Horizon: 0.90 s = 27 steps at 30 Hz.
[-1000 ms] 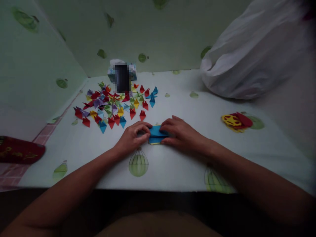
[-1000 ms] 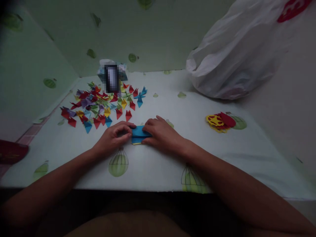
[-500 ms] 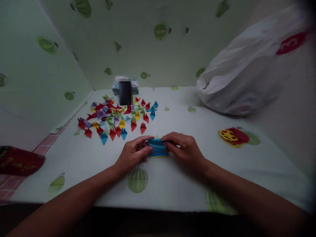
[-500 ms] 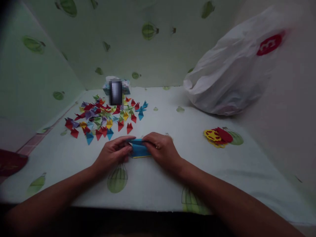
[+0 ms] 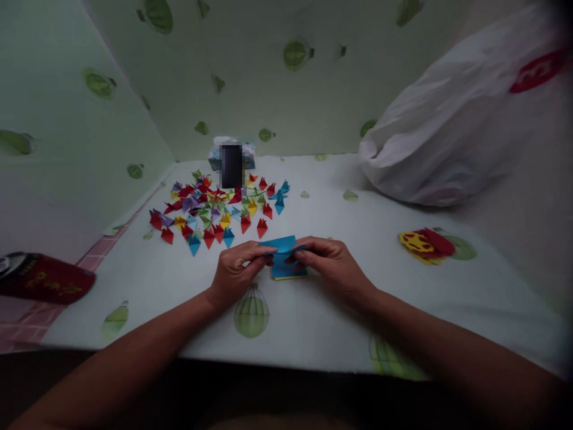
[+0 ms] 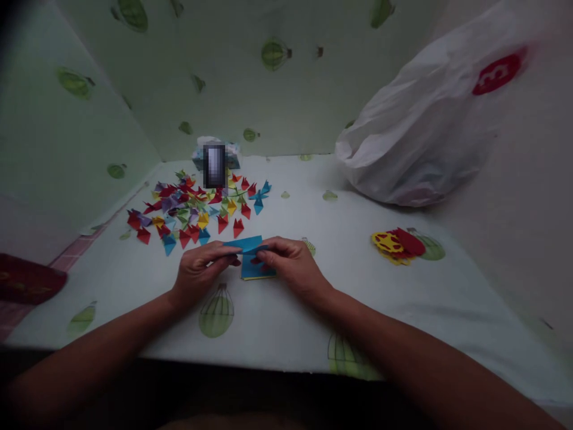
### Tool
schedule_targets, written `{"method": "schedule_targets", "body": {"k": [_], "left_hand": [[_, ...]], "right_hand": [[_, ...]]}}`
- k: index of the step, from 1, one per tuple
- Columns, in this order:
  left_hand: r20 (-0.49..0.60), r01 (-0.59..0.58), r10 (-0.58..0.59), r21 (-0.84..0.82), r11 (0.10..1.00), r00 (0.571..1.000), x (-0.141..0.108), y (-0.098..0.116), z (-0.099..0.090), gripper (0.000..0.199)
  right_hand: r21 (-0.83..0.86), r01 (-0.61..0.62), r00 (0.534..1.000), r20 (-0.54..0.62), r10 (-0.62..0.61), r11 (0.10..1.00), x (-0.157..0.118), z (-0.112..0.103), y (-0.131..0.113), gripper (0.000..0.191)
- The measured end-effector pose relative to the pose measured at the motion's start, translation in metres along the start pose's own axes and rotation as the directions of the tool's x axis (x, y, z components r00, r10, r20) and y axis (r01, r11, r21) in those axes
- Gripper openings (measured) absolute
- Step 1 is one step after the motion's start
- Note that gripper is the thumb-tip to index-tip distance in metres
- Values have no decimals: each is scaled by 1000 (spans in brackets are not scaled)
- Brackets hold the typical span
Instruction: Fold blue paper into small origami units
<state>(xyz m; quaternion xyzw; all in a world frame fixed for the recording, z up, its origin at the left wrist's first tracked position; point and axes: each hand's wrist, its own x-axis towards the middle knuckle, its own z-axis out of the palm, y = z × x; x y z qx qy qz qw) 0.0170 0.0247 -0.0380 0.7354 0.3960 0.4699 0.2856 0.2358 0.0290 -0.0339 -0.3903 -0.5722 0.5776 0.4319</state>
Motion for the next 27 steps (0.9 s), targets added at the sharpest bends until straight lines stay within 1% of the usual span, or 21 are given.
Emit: {"method": "schedule_targets", "body": {"k": [2, 4, 5, 7, 9, 11, 13, 16, 18, 21, 23, 27], "left_hand": [[-12, 102, -102, -51, 994, 995, 0, 3, 1, 8], [-2, 223, -226, -142, 964, 974, 0, 10, 2, 10], [17, 268, -269, -184, 946, 963, 0, 15, 2, 12], [65, 324, -318, -203, 924, 946, -1, 25, 2, 12], [75, 361, -353, -200, 911, 933, 0, 32, 1, 14], [78, 373, -365, -208, 904, 928, 2, 37, 0, 13], [94, 354, -342, -196, 915, 935, 5, 37, -2, 12], [114, 319, -305, -141, 937, 946, 7, 35, -3, 11], [109, 332, -318, -153, 931, 942, 8, 33, -2, 12], [83, 376, -367, -213, 902, 927, 9, 30, 0, 15], [62, 387, -383, -221, 895, 921, 10, 30, 2, 18], [19, 376, -383, -238, 895, 923, 13, 27, 6, 23]], "right_hand": [[-99, 77, 996, -45, -82, 992, -1, 1, -1, 13], [-207, 153, 981, -85, -174, 966, -3, 2, -1, 13], [-256, 189, 971, -96, -219, 948, -4, 2, -2, 12], [-340, 251, 949, -98, -300, 906, -5, 3, -3, 11], [-400, 305, 927, -81, -365, 864, -5, 2, -4, 12], [-412, 345, 916, -51, -399, 843, -5, 2, -5, 16], [-378, 356, 919, -27, -394, 855, -4, 1, -6, 19], [-348, 332, 931, -28, -364, 877, -4, 1, -6, 18], [-360, 322, 933, -37, -358, 876, -4, 1, -6, 19], [-370, 317, 934, -41, -356, 874, -4, 1, -7, 21], [-353, 291, 942, -58, -331, 889, -4, 1, -7, 21], [-211, 202, 968, -108, -228, 957, -4, 3, -5, 24]]}}
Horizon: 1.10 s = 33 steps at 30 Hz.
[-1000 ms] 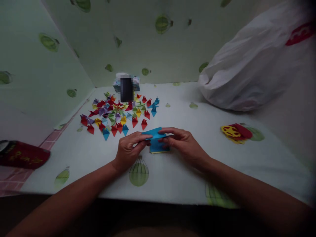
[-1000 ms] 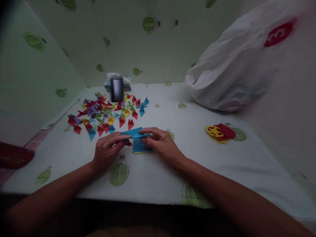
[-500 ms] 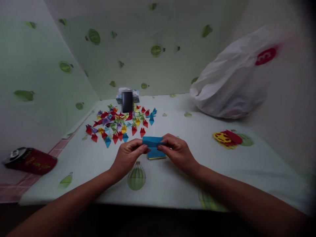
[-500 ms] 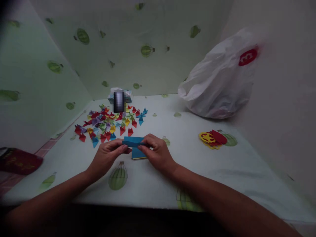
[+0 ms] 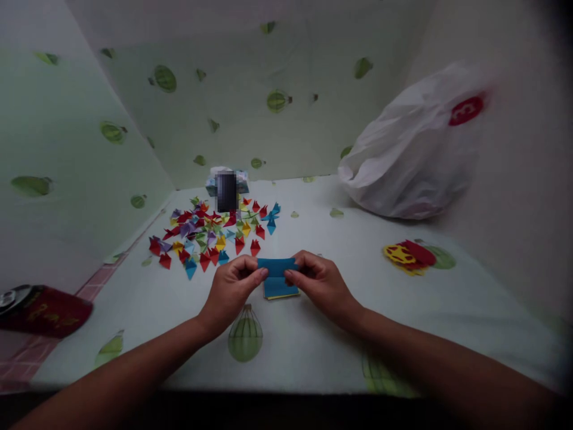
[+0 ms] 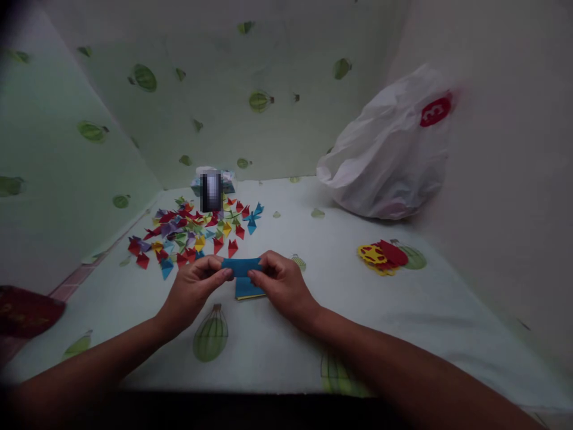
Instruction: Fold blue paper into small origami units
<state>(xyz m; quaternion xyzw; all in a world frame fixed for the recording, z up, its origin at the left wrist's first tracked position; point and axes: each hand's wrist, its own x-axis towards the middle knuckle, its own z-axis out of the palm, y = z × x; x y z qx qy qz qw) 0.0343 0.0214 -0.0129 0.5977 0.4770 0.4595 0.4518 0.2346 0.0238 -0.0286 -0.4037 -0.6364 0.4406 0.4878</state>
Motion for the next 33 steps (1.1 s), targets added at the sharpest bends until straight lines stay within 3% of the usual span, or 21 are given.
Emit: {"method": "schedule_targets", "body": {"k": [9, 21, 33], "left_hand": [[-62, -57, 51, -94, 994, 997, 6, -13, 8, 25], [-63, -34, 26, -120, 992, 998, 2, -14, 7, 21], [-128, -51, 35, -121, 991, 991, -1, -13, 8, 21]], "right_hand": [[115, -83, 996, -33, 87, 990, 3, 1, 5, 29], [132, -77, 995, -51, 84, 988, 0, 5, 4, 27], [237, -176, 979, -62, 196, 955, -3, 6, 1, 26]]}}
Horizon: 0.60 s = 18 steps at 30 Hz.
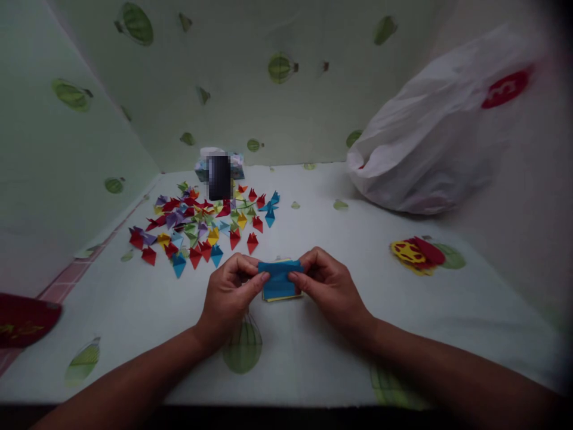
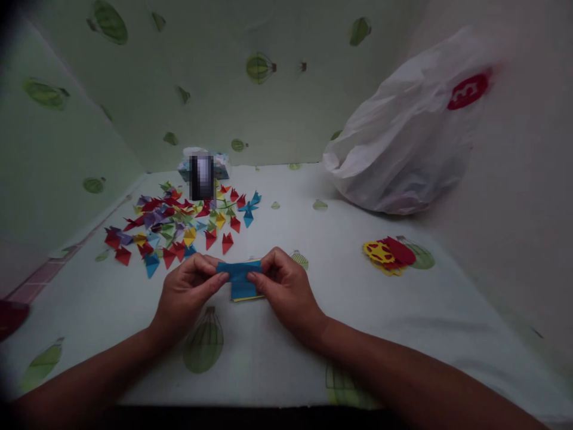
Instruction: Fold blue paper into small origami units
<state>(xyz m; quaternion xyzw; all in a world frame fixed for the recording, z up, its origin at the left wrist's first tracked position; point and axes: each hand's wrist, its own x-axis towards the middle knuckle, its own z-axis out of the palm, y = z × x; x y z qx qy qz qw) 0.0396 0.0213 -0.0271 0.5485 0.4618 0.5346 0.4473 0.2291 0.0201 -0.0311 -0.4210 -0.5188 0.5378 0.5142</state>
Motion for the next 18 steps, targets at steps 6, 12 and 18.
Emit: {"method": "schedule_targets", "body": {"k": [6, 12, 18], "left_hand": [[18, -23, 23, 12, 1000, 1000, 0, 0, -1, 20], [31, -2, 3, -6, 1000, 1000, -1, -1, -2, 26], [61, 25, -25, 7, 1000, 998, -3, 0, -4, 33]], "right_hand": [[49, -27, 1000, 9, 27, 998, 2, 1, 0, 24], [23, -110, 991, 85, 107, 994, 4, -2, -4, 18], [-52, -95, 992, 84, 99, 994, 3, -3, -10, 15]]}}
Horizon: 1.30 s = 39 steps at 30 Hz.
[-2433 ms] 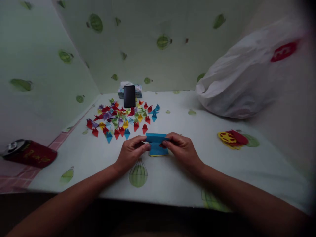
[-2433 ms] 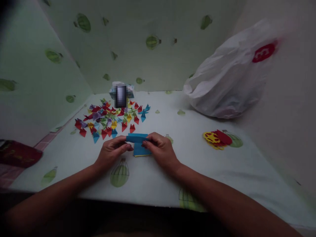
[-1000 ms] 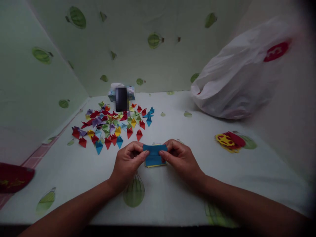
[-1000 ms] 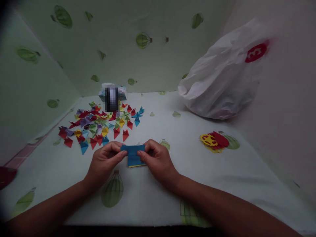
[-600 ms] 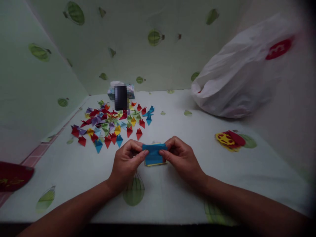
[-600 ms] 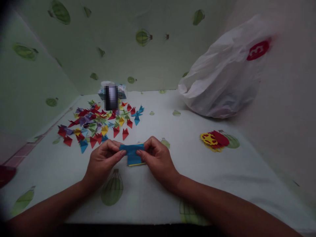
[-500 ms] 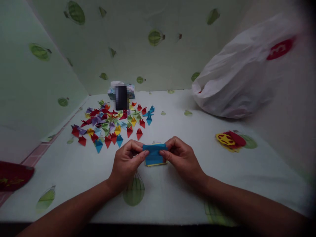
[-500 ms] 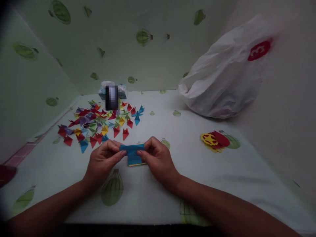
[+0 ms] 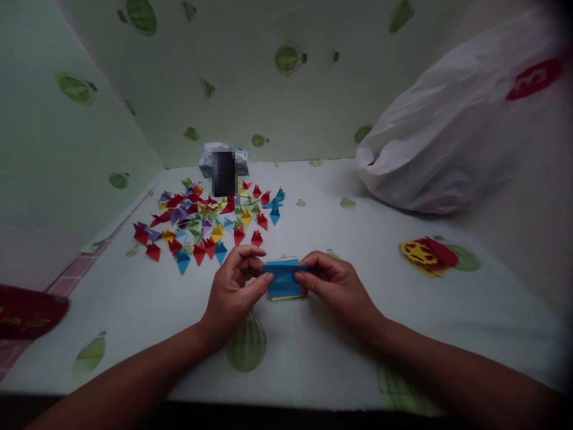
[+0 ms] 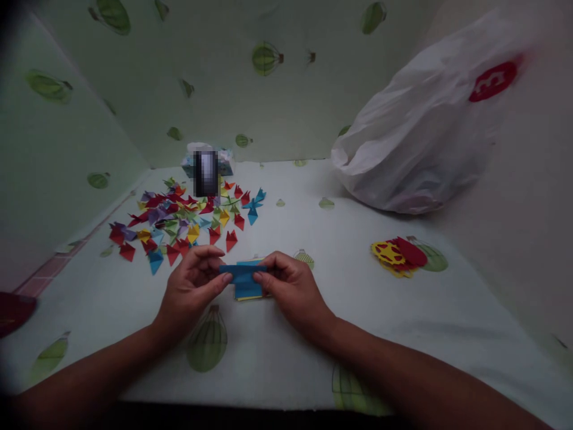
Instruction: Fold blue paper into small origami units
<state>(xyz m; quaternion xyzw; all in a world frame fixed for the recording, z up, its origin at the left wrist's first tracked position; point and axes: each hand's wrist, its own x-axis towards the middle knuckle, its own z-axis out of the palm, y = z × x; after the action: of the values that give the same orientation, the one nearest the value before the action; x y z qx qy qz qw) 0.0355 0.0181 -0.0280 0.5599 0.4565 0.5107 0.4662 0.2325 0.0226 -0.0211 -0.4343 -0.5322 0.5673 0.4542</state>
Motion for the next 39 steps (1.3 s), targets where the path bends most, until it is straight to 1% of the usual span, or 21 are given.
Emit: {"method": "schedule_targets", "body": {"k": [3, 5, 7, 8, 10, 13, 16, 18, 21, 23, 25, 28, 31, 33, 36, 39], "left_hand": [[40, 54, -55, 23, 998, 998, 4, 2, -2, 37], [110, 102, -108, 57, 993, 988, 9, 3, -5, 39], [205, 118, -142, 124, 985, 968, 14, 3, -8, 35], [246, 103, -146, 178, 979, 958, 17, 3, -9, 28], [323, 32, -127, 285, 958, 938, 20, 3, -10, 14], [381, -60, -87, 357, 932, 921, 20, 5, -10, 20], [365, -68, -74, 361, 930, 928, 18, 7, -9, 21], [369, -44, -94, 348, 936, 925, 18, 6, -9, 22], [424, 29, -160, 299, 954, 891, 18, 4, -8, 20], [442, 60, -178, 267, 962, 879, 17, 2, -7, 20], [414, 32, -143, 263, 964, 899, 15, 1, -6, 20], [364, -80, -38, 302, 950, 931, 11, 1, -3, 20], [335, -151, 33, 333, 931, 942, 8, 1, -1, 19], [318, -142, 32, 330, 933, 948, 7, 1, 0, 19], [326, -82, -22, 300, 950, 945, 6, 0, 1, 22], [294, -13, -64, 253, 967, 954, 4, -2, 2, 24]], "right_hand": [[-35, 9, 1000, 7, -9, 999, 1, -1, 1, 15], [-77, 22, 999, 39, -19, 997, 3, -3, 4, 14], [-136, 35, 995, 97, -22, 990, 5, -5, 6, 13], [-168, 38, 992, 128, -16, 985, 5, -5, 7, 13], [-219, 43, 982, 187, -2, 975, 6, -6, 8, 12], [-223, 22, 976, 217, 28, 975, 6, -5, 8, 14], [-191, -28, 975, 211, 69, 981, 7, -5, 7, 20], [-207, -17, 977, 206, 60, 978, 7, -6, 6, 21], [-270, 59, 977, 214, 1, 961, 7, -6, 5, 20], [-263, 59, 975, 221, 1, 963, 6, -5, 4, 20], [-188, -2, 975, 217, 43, 982, 6, -3, 5, 19], [-74, -102, 962, 248, 117, 992, 5, -1, 7, 23], [-59, -122, 958, 254, 133, 991, 5, -1, 8, 26], [-73, -97, 970, 216, 110, 993, 4, -1, 7, 25], [-84, -77, 987, 135, 88, 993, 3, -1, 5, 25], [-32, -62, 996, 56, 64, 998, 3, 0, 4, 29]]}}
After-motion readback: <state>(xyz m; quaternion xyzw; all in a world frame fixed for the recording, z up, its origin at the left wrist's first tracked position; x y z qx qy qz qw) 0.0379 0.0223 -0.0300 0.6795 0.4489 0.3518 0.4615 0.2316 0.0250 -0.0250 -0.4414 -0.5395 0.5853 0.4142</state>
